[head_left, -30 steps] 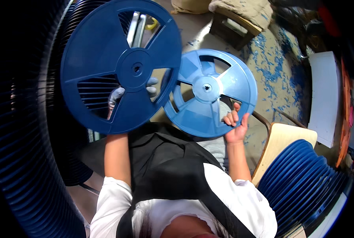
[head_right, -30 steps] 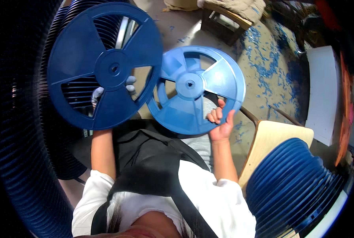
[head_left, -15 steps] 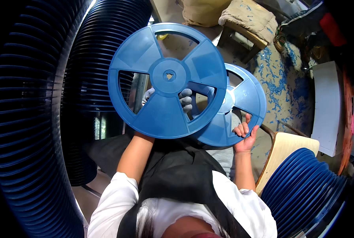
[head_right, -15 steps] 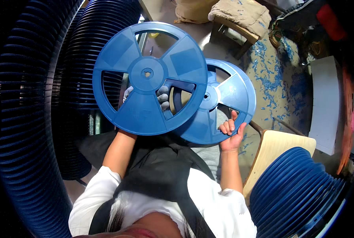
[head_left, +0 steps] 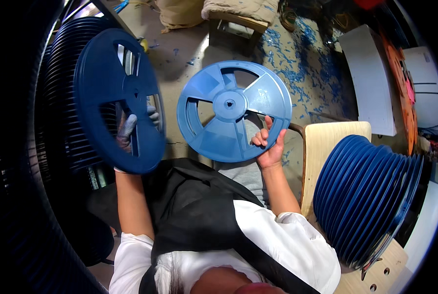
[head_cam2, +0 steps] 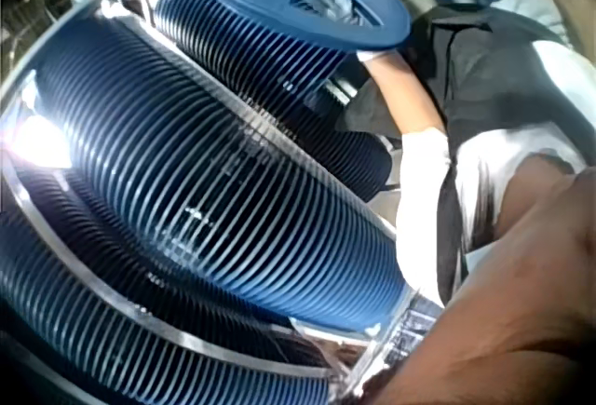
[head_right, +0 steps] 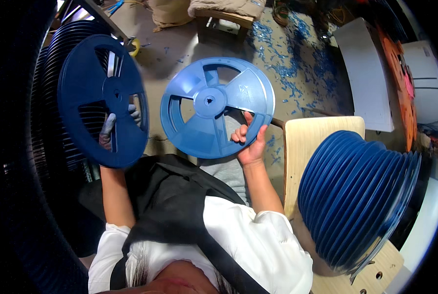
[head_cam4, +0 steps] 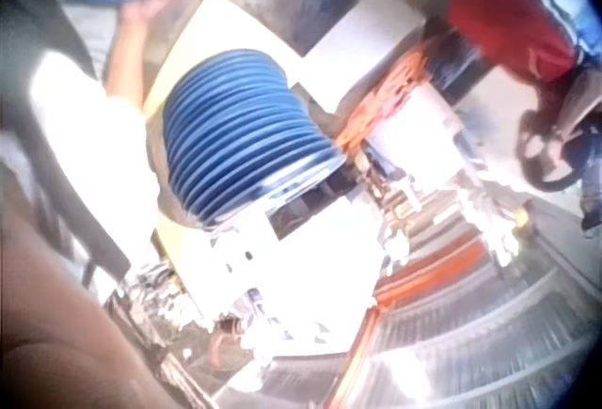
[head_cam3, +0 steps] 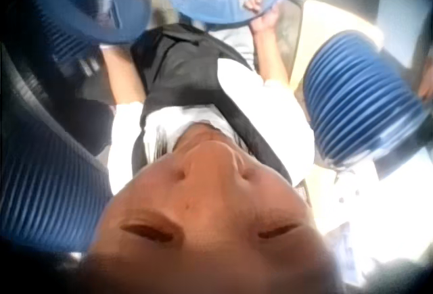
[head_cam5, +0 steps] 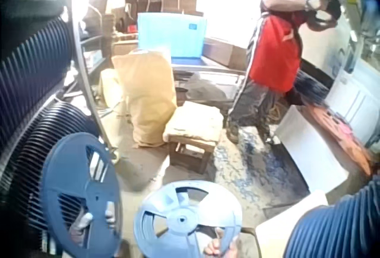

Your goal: The person sits on the floor and repeatedly picks up blue plastic spools from a nearby pile. They place the spools onto a metal rack, stacking them vertically. The person handles the spools one by one, occasionally adjusting their position on the rack.

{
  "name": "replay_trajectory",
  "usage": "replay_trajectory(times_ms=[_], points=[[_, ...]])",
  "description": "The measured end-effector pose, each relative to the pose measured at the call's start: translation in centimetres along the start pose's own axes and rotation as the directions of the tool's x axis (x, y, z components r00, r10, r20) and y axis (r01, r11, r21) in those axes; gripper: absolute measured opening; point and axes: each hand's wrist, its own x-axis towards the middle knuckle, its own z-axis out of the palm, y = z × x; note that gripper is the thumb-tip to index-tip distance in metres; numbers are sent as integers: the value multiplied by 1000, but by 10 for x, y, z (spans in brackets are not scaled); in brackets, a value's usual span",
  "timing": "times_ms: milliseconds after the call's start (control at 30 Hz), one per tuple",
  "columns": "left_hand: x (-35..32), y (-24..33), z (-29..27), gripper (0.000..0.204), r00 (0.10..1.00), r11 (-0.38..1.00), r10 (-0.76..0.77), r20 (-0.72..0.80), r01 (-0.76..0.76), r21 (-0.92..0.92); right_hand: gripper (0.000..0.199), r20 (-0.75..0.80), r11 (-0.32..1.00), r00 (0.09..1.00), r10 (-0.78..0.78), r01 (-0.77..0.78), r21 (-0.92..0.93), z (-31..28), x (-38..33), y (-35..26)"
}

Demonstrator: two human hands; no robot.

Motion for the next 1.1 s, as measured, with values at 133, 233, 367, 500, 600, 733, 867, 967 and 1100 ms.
replay_trajectory(times_ms=[133,233,367,500,600,733,867,967,1100], points=[[11,-14,-4,51,991,937,80,-106,-38,348,72,11,1000,1000,-1,1,-23,-3,-7,-4],[28,-41,-8,69,994,889,70,-81,-25,457,70,-50,993,999,-11,5,-114,6,-11,-2],[55,-104,29,81,991,379,123,57,-100,920,73,-54,985,998,45,-53,-165,15,-14,1],[59,-135,90,97,991,-225,-115,-73,46,973,74,21,970,998,58,-52,-238,29,-14,9],[63,-131,103,97,985,-193,-119,-128,103,976,77,5,970,999,50,-47,-240,29,-16,8],[72,-125,91,90,986,35,-114,-122,126,991,72,-44,985,999,31,-38,-168,31,-19,6],[77,-95,34,79,999,619,-40,28,3,786,61,-146,973,989,-16,-18,-231,9,-14,3],[67,-52,-14,54,960,937,-264,91,232,263,58,-50,995,998,-47,42,-88,3,-8,-4],[22,-7,12,56,982,983,-110,153,130,-130,61,-193,991,972,-137,134,-29,10,-9,-12]])
